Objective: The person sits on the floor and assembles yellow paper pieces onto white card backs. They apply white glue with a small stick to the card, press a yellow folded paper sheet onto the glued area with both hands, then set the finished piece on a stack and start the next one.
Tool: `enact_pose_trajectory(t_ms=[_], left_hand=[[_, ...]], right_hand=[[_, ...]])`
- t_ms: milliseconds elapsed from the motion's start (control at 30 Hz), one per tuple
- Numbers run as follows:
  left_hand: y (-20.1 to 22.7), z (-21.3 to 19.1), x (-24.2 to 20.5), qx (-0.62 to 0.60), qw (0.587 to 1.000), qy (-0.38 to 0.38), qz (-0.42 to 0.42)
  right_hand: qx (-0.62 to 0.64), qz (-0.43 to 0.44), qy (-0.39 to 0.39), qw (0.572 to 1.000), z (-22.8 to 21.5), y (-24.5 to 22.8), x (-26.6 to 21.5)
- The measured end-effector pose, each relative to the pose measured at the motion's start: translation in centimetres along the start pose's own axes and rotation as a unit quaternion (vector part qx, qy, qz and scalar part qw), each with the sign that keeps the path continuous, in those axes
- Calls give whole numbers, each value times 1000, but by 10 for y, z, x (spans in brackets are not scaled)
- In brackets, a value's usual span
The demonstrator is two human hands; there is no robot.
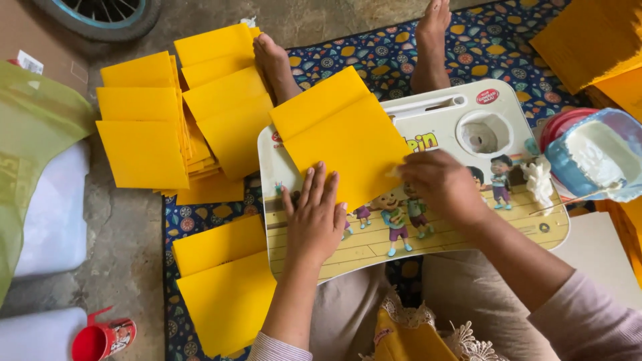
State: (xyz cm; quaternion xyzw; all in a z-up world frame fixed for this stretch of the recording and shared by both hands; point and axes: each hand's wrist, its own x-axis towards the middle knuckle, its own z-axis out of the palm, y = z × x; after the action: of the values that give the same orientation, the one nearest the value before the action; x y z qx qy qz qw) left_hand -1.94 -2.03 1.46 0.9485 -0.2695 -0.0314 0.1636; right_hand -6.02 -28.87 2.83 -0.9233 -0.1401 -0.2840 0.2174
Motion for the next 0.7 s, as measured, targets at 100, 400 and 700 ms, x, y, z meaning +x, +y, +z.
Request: enact_pose_trajectory(t_ms=[100,400,700], left_hand=[[0,0,2,-8,1000,-14,-3],[-1,-2,0,-24,1000,-7,0],[-8,9,4,-91,992,72,-56]], right_hand=[[-49,-40,-51,997,21,24,6],[-35,-19,-6,999,61,48,70],[-39,-10,-24,999,60,41,69]])
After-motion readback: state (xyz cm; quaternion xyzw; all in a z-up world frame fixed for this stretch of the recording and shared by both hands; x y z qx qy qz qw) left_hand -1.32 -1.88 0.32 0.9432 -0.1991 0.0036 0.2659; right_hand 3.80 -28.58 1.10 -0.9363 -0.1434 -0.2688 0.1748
